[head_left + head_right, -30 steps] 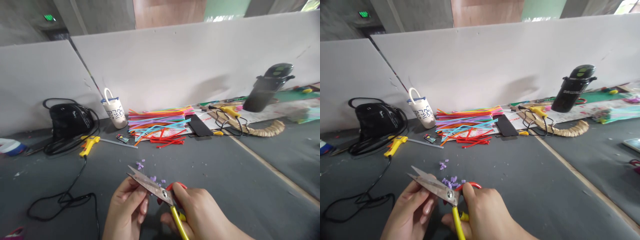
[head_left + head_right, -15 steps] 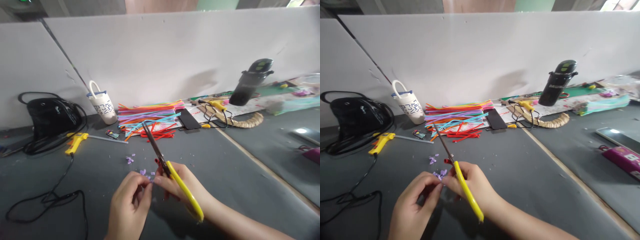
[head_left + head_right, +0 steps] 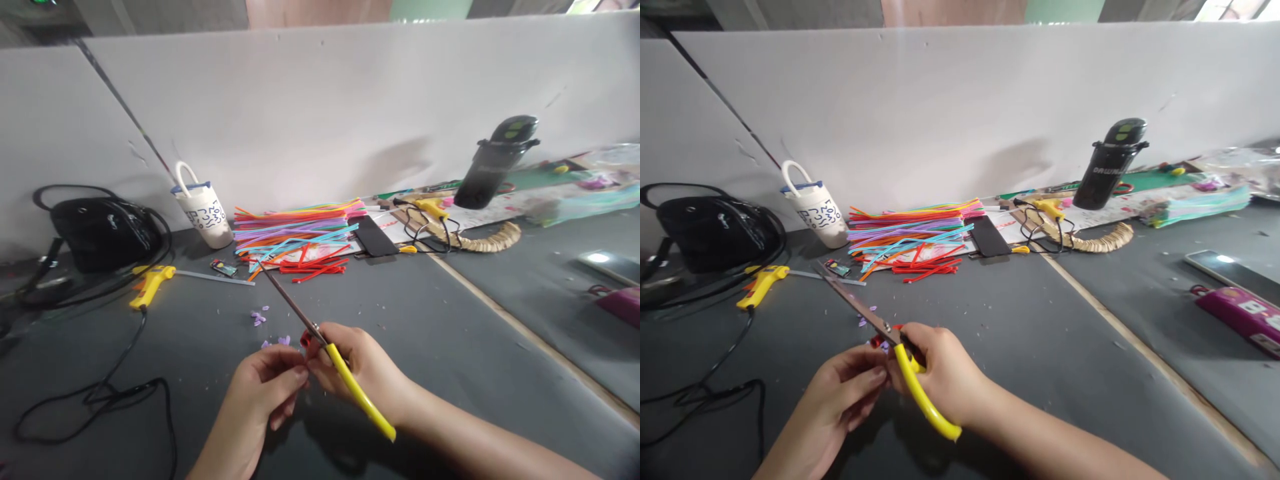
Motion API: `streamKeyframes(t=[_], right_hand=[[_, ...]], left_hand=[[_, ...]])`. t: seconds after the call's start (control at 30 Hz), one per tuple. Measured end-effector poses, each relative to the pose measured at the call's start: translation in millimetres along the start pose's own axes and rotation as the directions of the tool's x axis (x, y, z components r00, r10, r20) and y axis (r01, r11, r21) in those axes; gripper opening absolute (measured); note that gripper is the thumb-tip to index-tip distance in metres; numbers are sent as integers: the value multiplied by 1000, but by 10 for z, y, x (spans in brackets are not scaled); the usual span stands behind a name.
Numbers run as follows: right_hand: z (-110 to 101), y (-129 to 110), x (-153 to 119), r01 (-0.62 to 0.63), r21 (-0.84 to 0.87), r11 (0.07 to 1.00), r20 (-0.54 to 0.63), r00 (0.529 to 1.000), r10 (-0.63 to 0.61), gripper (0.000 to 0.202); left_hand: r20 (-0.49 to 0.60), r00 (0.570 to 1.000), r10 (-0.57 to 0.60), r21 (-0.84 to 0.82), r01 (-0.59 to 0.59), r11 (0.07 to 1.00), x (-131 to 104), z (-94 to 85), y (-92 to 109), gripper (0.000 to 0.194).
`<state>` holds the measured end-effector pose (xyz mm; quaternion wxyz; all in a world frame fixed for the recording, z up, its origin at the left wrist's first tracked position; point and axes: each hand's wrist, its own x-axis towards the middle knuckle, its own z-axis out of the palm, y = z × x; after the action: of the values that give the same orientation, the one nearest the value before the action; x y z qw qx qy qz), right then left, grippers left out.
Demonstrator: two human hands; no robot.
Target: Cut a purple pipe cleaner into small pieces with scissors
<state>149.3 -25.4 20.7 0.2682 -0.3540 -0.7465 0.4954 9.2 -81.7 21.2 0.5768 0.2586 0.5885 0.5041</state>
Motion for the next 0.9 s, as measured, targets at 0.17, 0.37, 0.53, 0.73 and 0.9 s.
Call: streamKeyframes(t=[0.17, 0.37, 0.53, 0.73, 0.9], right_hand=[[-29, -2, -28, 14, -6, 1000, 20, 1000, -14, 10], [-83, 1, -55, 109, -186, 976, 6, 994, -110, 35], [-1, 38, -71, 180, -435, 882, 54, 983, -174, 47], [76, 58, -102, 163, -500, 850, 96, 987, -132, 51], [93, 46, -114, 137, -511, 848, 99, 990, -100, 54]], left_hand=[[5, 1000, -26, -23, 26, 999, -19, 13, -5, 18], [-70, 992, 105, -183, -116, 976, -20, -110, 65, 20], [-115, 977, 177, -320, -205, 925, -17, -176, 112, 15], [-40, 990, 137, -435, -141, 890, -76, -138, 128, 14], [-23, 994, 108, -458, -106, 882, -77, -108, 137, 15]])
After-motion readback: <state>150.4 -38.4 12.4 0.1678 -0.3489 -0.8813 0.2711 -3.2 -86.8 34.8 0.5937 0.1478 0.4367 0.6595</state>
